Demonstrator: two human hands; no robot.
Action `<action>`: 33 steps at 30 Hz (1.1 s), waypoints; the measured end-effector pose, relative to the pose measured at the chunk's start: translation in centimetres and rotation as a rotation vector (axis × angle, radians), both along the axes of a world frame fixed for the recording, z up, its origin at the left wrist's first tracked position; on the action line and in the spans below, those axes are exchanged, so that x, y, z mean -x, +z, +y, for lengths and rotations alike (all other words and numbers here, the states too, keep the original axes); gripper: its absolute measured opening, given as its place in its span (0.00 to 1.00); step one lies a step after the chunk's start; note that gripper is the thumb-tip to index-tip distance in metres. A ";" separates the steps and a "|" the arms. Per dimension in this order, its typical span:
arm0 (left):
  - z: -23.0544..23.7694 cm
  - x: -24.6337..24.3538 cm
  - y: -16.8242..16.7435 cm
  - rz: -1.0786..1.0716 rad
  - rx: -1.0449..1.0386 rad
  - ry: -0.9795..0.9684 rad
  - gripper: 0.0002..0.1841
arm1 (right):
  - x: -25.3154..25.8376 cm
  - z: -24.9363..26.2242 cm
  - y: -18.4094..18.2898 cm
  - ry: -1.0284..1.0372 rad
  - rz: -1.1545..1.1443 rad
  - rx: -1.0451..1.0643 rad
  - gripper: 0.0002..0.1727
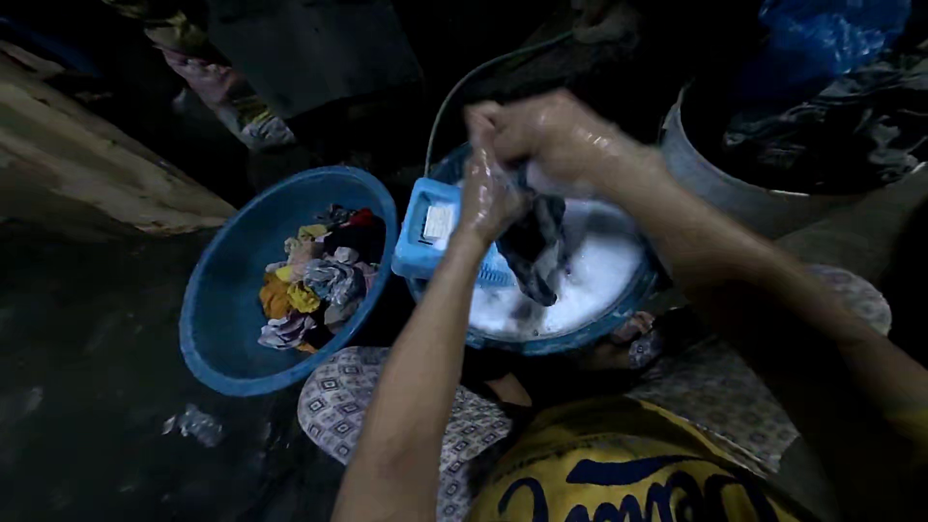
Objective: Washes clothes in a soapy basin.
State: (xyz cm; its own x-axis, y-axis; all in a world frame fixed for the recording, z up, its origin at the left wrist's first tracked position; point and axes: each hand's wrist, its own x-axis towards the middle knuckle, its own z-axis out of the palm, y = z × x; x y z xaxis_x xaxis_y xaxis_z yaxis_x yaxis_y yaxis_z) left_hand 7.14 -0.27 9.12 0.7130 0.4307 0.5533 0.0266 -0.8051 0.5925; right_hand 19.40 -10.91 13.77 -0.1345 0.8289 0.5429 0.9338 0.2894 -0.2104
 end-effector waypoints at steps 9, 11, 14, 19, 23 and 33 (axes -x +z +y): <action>0.1 1.4 -16.6 0.768 0.574 0.022 0.20 | -1.0 -3.1 -11.0 -0.256 0.310 0.703 0.26; -0.3 -0.5 -12.1 0.514 0.678 -0.018 0.19 | 0.2 -4.0 -12.3 -0.284 0.575 0.495 0.46; -1.0 -1.8 -3.9 0.199 0.746 -0.174 0.14 | 2.6 -2.7 -14.6 -0.415 0.869 0.202 0.74; -0.1 0.6 2.0 -0.254 0.993 -0.290 0.14 | 3.5 0.6 -14.0 -0.622 0.943 0.055 0.21; 2.2 3.2 -2.9 -0.256 1.345 0.057 0.15 | 2.2 2.3 -13.3 -0.550 1.129 -0.193 0.11; 2.8 2.0 -10.8 -0.143 1.789 -0.082 0.23 | 6.0 1.5 -17.2 -0.235 1.105 0.053 0.22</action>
